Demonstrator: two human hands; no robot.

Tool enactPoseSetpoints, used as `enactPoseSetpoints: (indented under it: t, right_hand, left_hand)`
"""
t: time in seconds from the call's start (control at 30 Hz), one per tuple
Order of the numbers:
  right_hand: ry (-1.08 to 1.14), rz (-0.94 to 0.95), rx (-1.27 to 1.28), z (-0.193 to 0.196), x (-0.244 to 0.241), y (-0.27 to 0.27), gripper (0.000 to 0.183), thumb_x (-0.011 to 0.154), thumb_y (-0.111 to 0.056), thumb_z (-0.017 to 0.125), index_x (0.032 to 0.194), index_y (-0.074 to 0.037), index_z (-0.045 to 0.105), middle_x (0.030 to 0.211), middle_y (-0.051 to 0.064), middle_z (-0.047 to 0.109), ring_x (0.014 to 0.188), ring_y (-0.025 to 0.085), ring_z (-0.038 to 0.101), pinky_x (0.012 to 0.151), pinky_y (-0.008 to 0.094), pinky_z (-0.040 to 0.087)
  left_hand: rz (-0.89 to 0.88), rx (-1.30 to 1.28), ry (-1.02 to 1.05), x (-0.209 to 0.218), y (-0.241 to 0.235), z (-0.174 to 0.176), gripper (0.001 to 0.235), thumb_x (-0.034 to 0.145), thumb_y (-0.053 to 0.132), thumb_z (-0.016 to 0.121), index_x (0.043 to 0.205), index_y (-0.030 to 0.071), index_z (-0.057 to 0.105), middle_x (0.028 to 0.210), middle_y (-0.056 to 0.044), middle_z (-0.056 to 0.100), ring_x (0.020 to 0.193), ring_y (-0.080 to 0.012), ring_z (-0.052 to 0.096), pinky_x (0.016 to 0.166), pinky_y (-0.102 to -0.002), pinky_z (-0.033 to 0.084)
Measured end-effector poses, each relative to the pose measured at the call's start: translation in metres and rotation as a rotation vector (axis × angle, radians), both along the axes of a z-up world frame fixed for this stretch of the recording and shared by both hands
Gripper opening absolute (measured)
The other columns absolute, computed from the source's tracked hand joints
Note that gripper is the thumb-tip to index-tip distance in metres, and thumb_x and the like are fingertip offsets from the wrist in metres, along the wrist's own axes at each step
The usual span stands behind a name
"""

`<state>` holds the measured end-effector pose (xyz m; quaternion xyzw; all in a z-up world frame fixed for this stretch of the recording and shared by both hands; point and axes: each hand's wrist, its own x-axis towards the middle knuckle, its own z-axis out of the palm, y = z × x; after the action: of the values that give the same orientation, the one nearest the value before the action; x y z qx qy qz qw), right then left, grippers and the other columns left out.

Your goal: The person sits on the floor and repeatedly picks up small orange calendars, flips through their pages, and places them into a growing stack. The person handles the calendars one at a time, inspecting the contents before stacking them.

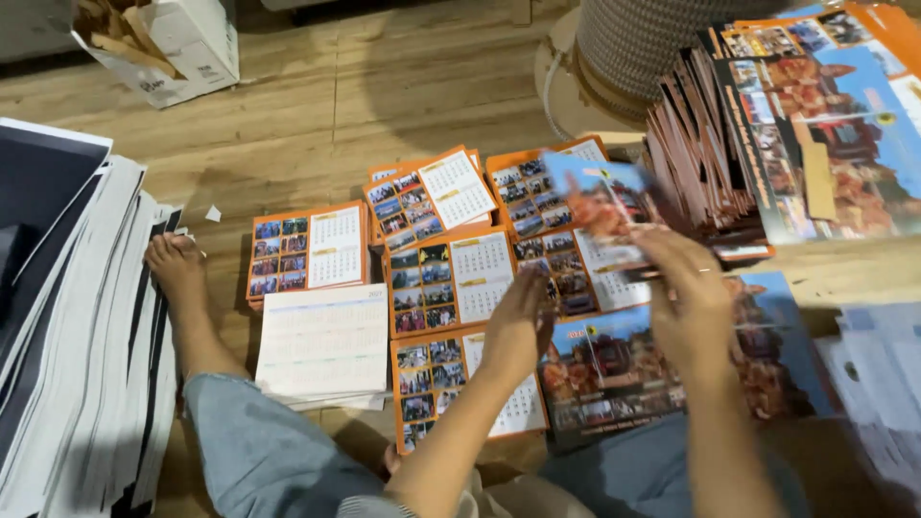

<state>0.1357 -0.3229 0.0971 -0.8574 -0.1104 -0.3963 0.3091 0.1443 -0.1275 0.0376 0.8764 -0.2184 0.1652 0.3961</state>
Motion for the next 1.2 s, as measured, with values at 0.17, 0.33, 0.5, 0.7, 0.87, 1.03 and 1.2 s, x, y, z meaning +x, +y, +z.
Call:
enactPoseSetpoints:
  t: [0.17,0.33,0.5,0.7,0.87,1.03,1.2]
  right_hand:
    - [0.228,0.088,-0.174,-0.089,0.034,0.002,0.042,0.072,0.0,0.06,0.108,-0.021,0.068,0.11,0.001,0.067,0.111,0.026,0.059,0.101,0.041,0.041]
    - [0.496,0.222,-0.088,-0.108,0.045,-0.006,0.036,0.076,-0.003,0.059,0.106,-0.021,0.069,0.11,0.0,0.069,0.111,0.025,0.059,0.099,0.04,0.043]
    - [0.866,0.246,0.003,-0.106,0.053,-0.003,0.025,0.09,-0.024,0.053,0.109,-0.02,0.068,0.112,0.003,0.068,0.114,0.027,0.057,0.099,0.043,0.043]
    - [1.039,0.229,-0.091,-0.116,0.061,-0.01,0.056,0.068,-0.049,0.075,0.119,-0.027,0.062,0.121,0.0,0.061,0.118,0.025,0.053,0.102,0.042,0.04]
    - [1.158,0.183,-0.312,-0.11,0.065,-0.006,0.039,0.08,-0.027,0.065,0.119,-0.024,0.061,0.124,0.004,0.056,0.123,0.027,0.047,0.101,0.045,0.037]
    - [1.14,0.203,-0.137,-0.082,0.059,-0.022,0.03,0.077,-0.025,0.065,0.107,-0.022,0.068,0.112,0.005,0.064,0.115,0.027,0.055,0.096,0.042,0.044]
    - [1.233,0.236,0.017,-0.064,0.057,-0.045,0.026,0.076,-0.021,0.064,0.1,-0.023,0.072,0.106,0.005,0.07,0.109,0.027,0.062,0.093,0.042,0.048]
  left_hand:
    - [-0.159,0.599,0.18,0.03,-0.01,-0.068,0.072,0.066,0.006,0.071,0.133,0.001,0.046,0.14,-0.02,0.042,0.135,-0.0339,0.033,0.11,-0.045,0.028]
    - [-0.233,0.638,-0.203,0.044,-0.002,-0.097,0.014,0.077,0.006,0.059,0.089,0.01,0.067,0.085,-0.008,0.067,0.086,-0.0235,0.066,0.077,-0.033,0.052]
    - [-0.356,0.743,-0.201,0.047,0.0,-0.059,0.012,0.083,0.005,0.057,0.09,0.011,0.064,0.073,-0.002,0.063,0.068,-0.0172,0.065,0.059,-0.027,0.053]
    - [-0.27,0.508,-0.087,0.067,-0.01,-0.065,0.017,0.078,0.006,0.062,0.094,0.01,0.064,0.079,-0.002,0.061,0.078,-0.0192,0.064,0.069,-0.027,0.053]
    - [-0.074,-0.007,-0.074,0.099,-0.022,-0.009,0.011,0.082,0.015,0.064,0.093,0.015,0.064,0.087,-0.001,0.058,0.087,-0.0227,0.062,0.076,-0.031,0.052]
    - [-0.019,0.028,0.186,0.143,-0.027,0.004,0.017,0.088,0.005,0.054,0.104,0.003,0.061,0.111,-0.013,0.055,0.108,-0.035,0.054,0.089,-0.043,0.047]
    - [-0.042,0.56,0.421,0.17,-0.01,-0.037,0.039,0.085,0.009,0.059,0.122,-0.002,0.054,0.133,-0.021,0.047,0.121,-0.0389,0.048,0.1,-0.049,0.042]
